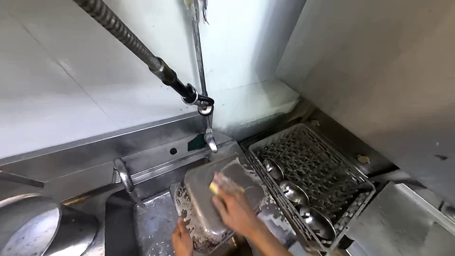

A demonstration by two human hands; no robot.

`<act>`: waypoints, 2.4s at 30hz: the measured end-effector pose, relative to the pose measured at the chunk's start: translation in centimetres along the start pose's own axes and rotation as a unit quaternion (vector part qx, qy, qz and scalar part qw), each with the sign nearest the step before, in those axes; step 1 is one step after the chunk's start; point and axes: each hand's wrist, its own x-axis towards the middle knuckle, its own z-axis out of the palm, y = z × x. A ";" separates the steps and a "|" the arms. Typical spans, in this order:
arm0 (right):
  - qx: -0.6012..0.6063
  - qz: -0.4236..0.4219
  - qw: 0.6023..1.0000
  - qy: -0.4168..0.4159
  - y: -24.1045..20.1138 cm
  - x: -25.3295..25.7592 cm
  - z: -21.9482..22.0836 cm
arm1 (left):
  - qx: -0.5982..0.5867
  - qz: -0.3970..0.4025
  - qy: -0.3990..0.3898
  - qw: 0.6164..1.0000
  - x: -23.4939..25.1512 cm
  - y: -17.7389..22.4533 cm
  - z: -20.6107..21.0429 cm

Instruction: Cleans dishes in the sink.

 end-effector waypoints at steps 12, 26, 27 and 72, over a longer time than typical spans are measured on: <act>0.000 -0.077 0.997 0.020 -2.5 -0.5 1.4 | 0.007 0.030 -0.003 1.000 1.0 0.2 -0.2; -0.084 -0.169 0.972 0.139 0.1 6.2 -5.8 | 0.035 0.252 -0.003 0.967 0.4 1.1 1.0; -0.070 -0.200 0.970 0.118 -2.3 5.9 -6.4 | 0.040 0.285 0.005 0.958 0.5 1.2 0.9; -0.035 0.087 0.936 0.339 5.8 -10.5 -4.2 | -0.161 0.532 -0.043 0.830 -2.8 4.1 2.9</act>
